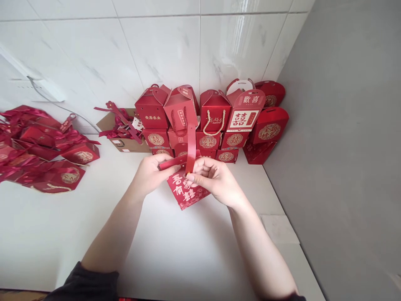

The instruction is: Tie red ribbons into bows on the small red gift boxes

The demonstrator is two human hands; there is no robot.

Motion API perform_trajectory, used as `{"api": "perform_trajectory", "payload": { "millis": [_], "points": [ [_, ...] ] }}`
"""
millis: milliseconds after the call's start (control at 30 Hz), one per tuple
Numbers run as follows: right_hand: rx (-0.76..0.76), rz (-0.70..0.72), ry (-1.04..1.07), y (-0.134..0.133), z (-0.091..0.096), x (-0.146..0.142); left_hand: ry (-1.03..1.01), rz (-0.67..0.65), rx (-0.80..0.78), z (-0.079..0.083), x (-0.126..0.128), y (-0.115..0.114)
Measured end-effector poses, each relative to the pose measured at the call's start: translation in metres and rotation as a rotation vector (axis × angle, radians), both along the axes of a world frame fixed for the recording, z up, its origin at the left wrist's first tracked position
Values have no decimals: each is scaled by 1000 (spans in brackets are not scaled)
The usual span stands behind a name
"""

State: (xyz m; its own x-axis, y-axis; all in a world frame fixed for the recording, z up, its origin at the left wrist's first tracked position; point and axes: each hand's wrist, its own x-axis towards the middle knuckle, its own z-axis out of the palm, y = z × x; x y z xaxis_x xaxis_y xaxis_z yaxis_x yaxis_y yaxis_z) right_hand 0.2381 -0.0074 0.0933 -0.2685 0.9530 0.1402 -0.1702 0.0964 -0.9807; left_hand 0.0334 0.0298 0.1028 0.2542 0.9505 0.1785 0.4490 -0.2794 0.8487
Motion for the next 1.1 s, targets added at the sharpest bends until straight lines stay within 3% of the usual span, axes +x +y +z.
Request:
{"api": "perform_trajectory", "payload": {
  "millis": [200, 500, 900, 1100],
  "points": [
    [-39, 14, 81, 5, -8, -5, -199, 11, -7, 9, 8, -14],
    [-20, 43, 62, 4, -9, -9, -211, 29, 74, 15, 12, -32],
    [33, 42, 86, 4, -10, -11, -250, -51, 138, 14, 12, -35],
    [81, -54, 64, 4, -11, -11, -204, -29, 183, 13, 6, -28]
  ]
}}
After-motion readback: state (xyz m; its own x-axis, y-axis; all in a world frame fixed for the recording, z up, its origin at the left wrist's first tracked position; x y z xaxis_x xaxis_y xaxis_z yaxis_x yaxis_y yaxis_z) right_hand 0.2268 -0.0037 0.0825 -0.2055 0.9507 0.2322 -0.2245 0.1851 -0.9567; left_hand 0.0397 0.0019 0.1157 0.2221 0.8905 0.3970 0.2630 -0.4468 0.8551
